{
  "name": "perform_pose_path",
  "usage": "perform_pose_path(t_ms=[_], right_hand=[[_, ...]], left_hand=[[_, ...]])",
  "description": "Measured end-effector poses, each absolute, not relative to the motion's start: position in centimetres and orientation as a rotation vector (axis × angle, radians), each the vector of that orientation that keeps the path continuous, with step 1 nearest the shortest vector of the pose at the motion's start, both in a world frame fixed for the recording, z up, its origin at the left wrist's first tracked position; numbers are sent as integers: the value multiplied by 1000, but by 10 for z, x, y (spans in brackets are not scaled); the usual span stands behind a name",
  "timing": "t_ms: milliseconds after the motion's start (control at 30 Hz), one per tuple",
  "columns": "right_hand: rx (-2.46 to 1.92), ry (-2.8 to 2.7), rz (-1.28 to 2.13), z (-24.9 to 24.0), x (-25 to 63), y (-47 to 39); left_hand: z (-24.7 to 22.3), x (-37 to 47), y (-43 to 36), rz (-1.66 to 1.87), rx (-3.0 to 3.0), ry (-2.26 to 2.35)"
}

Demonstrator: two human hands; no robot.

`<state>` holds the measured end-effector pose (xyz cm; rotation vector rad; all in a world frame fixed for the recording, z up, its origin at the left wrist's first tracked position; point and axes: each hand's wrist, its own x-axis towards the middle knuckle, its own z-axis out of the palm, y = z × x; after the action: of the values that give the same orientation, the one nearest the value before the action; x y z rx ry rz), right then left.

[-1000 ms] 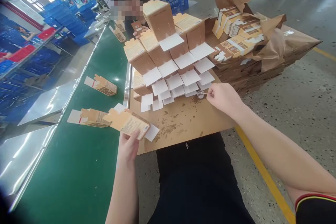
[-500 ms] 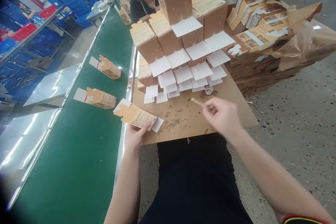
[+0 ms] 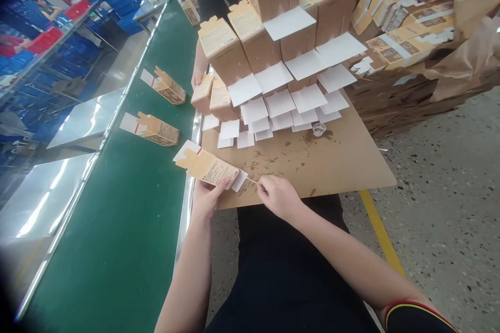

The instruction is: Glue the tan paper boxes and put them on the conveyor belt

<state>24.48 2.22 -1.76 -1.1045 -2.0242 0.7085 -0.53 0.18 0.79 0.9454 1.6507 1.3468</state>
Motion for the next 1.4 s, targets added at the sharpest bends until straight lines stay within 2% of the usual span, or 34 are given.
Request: perform_pose_path(t_ms=[267,533,767,900,1033,1167,1267,1400], right_hand=[[-1297,-1720,672,11,297,19],[-1212,-1698,685,18,295,12],[-1276,-1592,613,23,318,14],[-1306,-1561,643,22,324,24],[-1321,-1524,599,19,345,26],[-1466,-1409,469,15,376,17],[-1487,-1371,454,16,383,12],[-1401,-1413,550,24,368,8]], left_hand=[[-16,15,-17,1372,1104,1914],[-3,2,-14,1336,1055,2001],[33,-114,-22,1872,889,2089],[34,-160,-20,1728,718,2252],[27,-159,-44,1613,658,2318],[17,-123,-73,1976,706,2433],[22,-96,-40,2097,939,2172],[65,-76,83,1916,991,1876]])
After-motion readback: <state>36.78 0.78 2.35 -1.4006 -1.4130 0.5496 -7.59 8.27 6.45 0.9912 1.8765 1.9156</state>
